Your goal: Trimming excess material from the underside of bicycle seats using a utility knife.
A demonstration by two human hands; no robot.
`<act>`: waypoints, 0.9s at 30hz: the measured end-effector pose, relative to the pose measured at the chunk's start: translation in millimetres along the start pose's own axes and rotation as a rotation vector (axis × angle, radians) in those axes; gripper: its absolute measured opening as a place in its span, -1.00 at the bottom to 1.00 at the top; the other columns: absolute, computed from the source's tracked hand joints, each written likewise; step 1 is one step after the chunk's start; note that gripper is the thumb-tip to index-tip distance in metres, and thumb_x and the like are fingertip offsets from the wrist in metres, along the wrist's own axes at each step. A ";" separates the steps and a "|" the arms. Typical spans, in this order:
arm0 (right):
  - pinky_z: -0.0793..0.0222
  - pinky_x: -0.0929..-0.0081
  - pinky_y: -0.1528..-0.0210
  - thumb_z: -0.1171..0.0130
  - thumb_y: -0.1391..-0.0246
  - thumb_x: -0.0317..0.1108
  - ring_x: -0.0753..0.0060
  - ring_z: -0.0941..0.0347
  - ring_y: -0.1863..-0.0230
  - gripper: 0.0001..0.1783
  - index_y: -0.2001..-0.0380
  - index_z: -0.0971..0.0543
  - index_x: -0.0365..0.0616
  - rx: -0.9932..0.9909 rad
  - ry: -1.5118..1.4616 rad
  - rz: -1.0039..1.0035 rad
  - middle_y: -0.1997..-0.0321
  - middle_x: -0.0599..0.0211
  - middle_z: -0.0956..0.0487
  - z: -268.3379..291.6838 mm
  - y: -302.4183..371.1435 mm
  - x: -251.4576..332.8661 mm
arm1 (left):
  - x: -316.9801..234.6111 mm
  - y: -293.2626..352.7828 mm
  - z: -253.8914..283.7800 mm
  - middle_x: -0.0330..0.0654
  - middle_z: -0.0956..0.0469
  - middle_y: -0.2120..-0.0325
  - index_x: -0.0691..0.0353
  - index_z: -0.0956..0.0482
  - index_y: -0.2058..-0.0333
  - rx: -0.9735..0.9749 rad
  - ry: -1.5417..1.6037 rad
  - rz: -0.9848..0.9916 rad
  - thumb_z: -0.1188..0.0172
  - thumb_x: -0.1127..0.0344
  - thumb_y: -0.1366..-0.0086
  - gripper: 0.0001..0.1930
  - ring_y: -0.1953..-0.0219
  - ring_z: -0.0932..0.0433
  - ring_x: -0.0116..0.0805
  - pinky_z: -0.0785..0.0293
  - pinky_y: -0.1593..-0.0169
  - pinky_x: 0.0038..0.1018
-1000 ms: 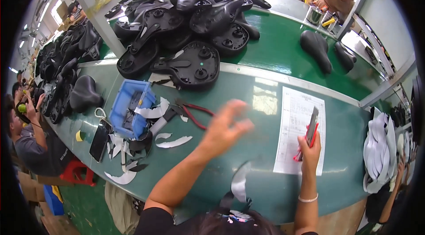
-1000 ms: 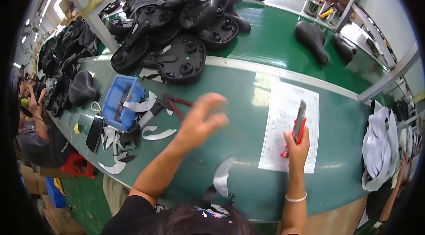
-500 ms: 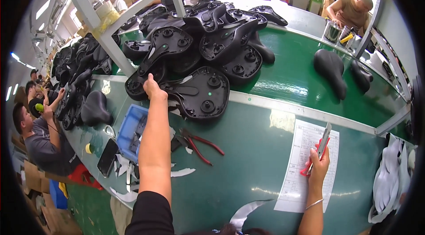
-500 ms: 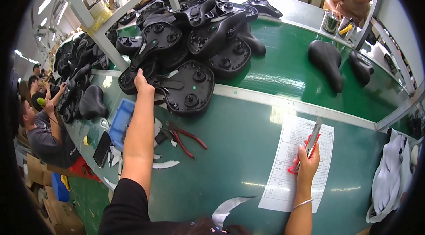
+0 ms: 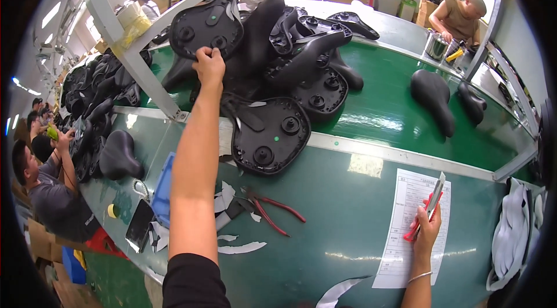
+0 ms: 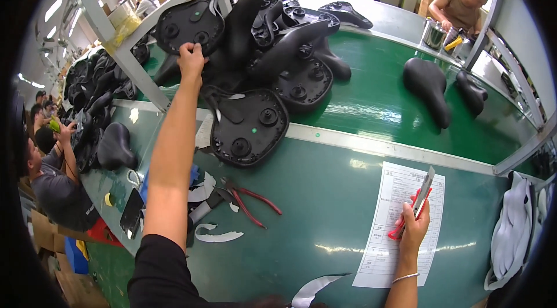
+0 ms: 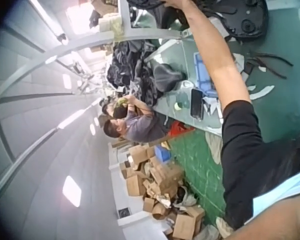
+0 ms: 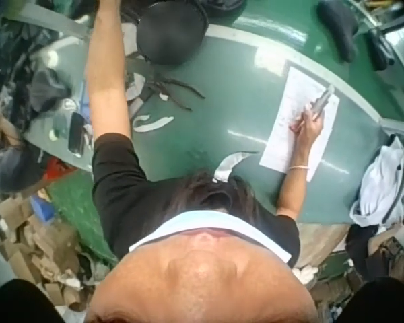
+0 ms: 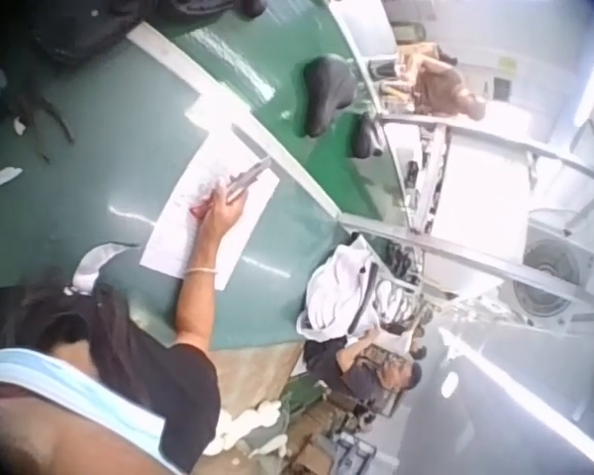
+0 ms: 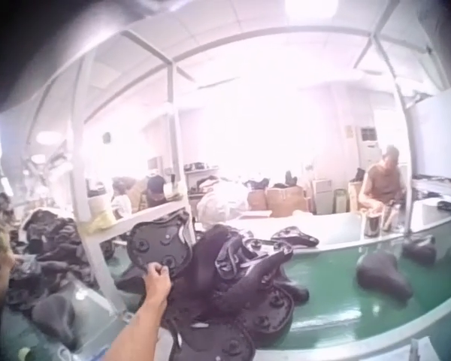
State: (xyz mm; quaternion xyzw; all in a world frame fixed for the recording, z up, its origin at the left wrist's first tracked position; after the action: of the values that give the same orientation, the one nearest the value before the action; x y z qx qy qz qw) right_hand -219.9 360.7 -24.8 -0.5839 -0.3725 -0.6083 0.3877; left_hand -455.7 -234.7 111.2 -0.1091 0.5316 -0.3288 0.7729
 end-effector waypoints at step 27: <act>-0.33 0.62 0.32 -0.16 0.01 -0.40 0.59 -0.38 0.43 -0.58 0.04 -0.38 -0.24 0.024 -0.162 0.102 0.40 0.39 -0.45 11.9 -67.8 -3.2 | -62.2 221.7 10.4 -0.11 -0.49 0.15 0.05 -0.58 0.13 0.735 -0.112 -1.184 -0.38 0.06 0.07 -0.52 0.15 -0.52 -0.08 -0.46 0.17 -0.25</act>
State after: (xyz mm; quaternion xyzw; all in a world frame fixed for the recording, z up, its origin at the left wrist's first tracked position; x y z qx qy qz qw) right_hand -276.3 400.2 -27.5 -0.6446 -0.3797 -0.5342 0.3935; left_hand -373.1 -29.2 47.3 -0.1286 0.1961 -0.8472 0.4767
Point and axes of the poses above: each hand's wrist, its own y-axis away from the middle knuckle, its own z-axis out of the back of the hand, x = y × z, the point moved 7 cm from there along -y, towards the middle knuckle
